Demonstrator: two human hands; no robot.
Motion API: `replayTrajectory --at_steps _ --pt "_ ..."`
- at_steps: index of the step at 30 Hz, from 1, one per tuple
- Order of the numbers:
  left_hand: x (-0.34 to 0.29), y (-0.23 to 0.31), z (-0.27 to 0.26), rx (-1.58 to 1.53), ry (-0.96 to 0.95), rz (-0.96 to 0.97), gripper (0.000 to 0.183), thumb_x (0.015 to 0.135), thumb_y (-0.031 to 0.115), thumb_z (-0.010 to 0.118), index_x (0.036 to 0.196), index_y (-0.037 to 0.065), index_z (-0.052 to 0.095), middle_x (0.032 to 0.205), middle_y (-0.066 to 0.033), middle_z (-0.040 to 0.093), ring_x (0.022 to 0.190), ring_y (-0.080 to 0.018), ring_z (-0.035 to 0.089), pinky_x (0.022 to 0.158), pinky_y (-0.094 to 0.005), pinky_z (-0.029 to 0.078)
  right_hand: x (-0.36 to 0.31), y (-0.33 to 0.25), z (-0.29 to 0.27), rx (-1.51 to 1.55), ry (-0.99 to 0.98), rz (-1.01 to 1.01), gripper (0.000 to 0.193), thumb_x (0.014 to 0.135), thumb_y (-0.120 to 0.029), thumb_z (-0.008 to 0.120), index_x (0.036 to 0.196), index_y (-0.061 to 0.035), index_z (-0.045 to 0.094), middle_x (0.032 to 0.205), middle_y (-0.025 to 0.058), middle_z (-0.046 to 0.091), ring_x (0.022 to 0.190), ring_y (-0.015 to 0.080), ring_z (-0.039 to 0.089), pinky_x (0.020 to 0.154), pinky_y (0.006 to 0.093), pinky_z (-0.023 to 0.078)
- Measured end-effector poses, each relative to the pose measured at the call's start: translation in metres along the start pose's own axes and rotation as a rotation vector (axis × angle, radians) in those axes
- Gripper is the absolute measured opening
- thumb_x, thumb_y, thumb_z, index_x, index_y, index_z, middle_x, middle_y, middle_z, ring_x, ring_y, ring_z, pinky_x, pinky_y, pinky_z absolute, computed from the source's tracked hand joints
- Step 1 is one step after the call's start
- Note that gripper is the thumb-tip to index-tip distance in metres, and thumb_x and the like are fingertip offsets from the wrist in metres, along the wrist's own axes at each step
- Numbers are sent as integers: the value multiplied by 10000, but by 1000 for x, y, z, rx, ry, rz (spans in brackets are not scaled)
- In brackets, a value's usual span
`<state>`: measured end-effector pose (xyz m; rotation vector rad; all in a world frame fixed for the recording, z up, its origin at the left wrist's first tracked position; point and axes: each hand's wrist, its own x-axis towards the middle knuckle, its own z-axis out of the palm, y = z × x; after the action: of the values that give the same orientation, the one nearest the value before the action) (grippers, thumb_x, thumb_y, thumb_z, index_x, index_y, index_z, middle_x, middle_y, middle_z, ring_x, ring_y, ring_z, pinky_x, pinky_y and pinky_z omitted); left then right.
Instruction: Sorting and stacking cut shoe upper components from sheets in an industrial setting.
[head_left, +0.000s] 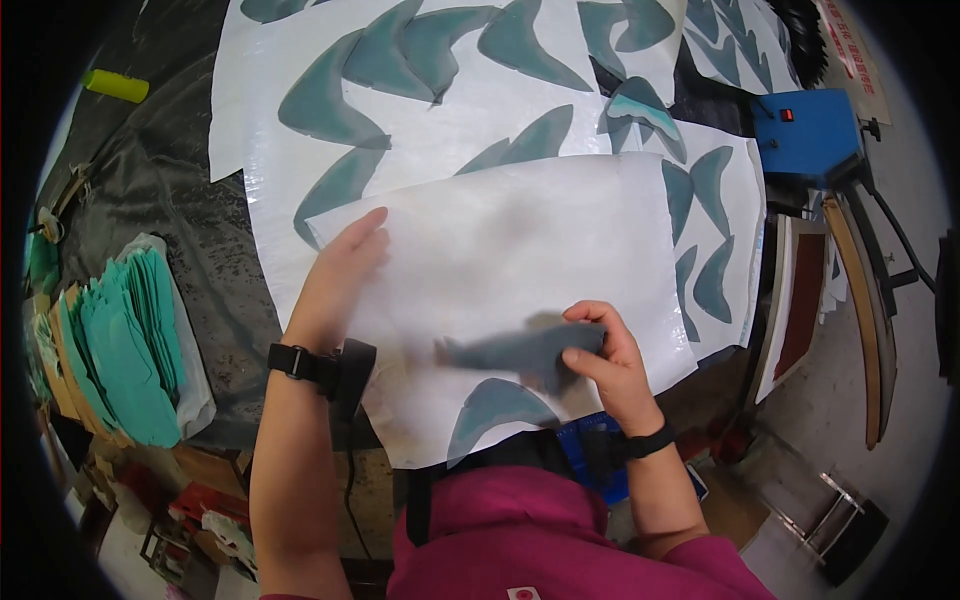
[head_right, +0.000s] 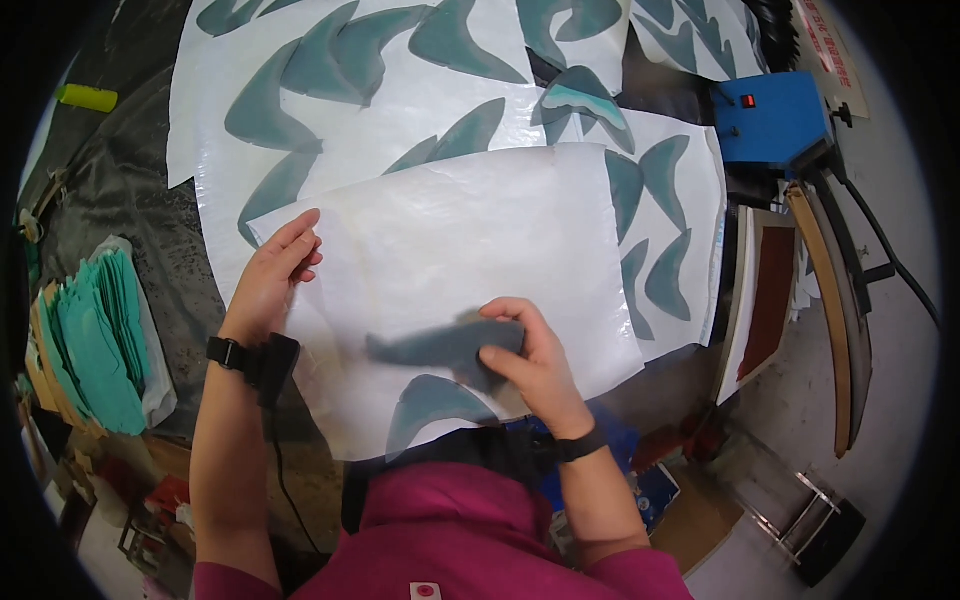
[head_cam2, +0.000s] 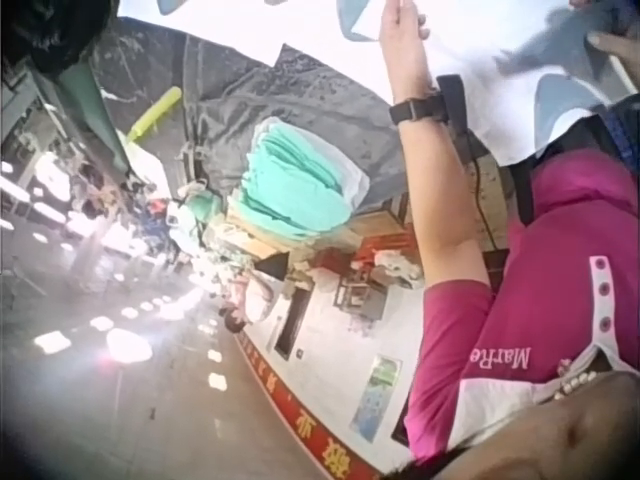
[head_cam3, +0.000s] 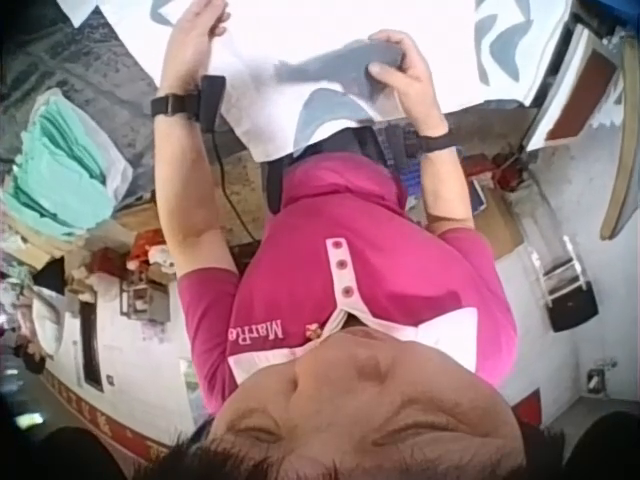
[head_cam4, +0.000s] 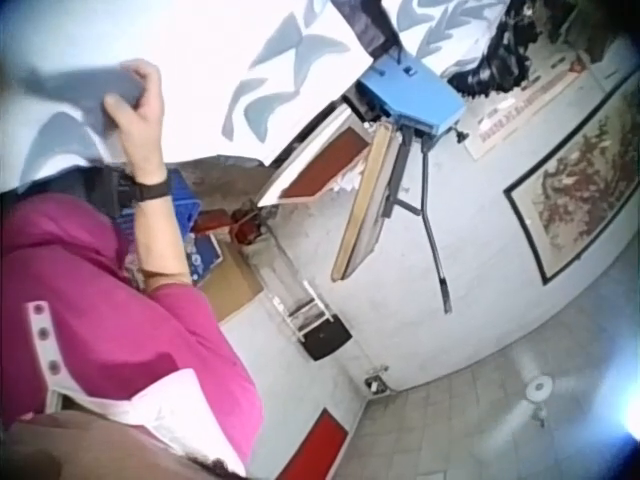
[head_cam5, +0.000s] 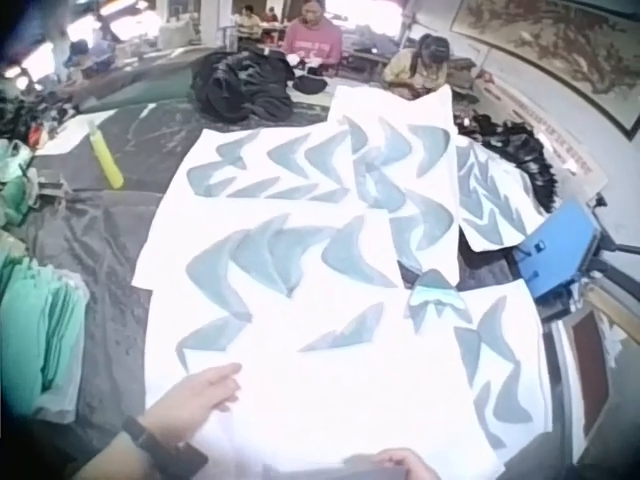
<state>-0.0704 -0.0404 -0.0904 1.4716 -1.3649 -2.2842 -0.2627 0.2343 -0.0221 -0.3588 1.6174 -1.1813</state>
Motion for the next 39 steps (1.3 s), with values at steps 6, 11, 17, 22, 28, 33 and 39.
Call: replayTrajectory --at_steps 6,11,17,22,28,33,39 --pt "5 -4 10 39 45 -4 496 1047 269 613 1492 63 536 1061 50 613 969 -73 550 880 -231 435 -27 37 27 -569 -270 108 659 838 0 700 1452 -41 463 1155 196 614 1057 372 610 940 422 500" --pt "3 -8 8 64 59 41 520 1041 255 619 1508 53 514 1028 61 601 943 -56 533 865 -220 424 -31 75 51 -745 -98 -157 494 790 13 709 1254 -45 549 1148 194 608 1095 409 561 955 471 460" --pt "3 -16 13 76 93 81 544 1037 217 626 1526 26 483 1004 64 562 920 -47 530 879 -206 440 -27 71 46 -821 -87 -339 390 764 -23 748 1124 -65 604 1121 148 619 1084 355 574 974 458 421" --pt "7 -22 15 114 115 133 563 1025 169 641 1535 11 465 1018 61 530 957 -48 543 959 -206 455 -27 72 39 -736 -187 -308 386 766 -42 733 1130 -110 622 1010 85 643 1025 323 607 913 456 422" --pt "9 -17 18 225 143 149 592 1013 157 655 1544 -1 446 1037 50 531 983 -49 555 967 -199 467 -43 74 23 -486 -617 -414 310 743 -19 730 1031 -124 684 1001 66 655 974 325 613 894 445 479" --pt "-8 -6 29 97 178 71 608 1008 178 664 1538 -17 440 1133 -1 595 1055 -93 594 996 -248 481 -51 25 -8 -156 -653 -95 248 872 -80 745 1111 -82 679 1056 43 663 1030 208 628 936 331 494" --pt "-103 13 78 44 -493 -186 671 962 247 730 1534 24 460 1358 -85 633 1207 -168 600 1034 -328 484 -31 -19 -28 -80 -420 120 298 952 -121 729 1205 -42 591 1018 29 662 945 109 608 839 269 506"
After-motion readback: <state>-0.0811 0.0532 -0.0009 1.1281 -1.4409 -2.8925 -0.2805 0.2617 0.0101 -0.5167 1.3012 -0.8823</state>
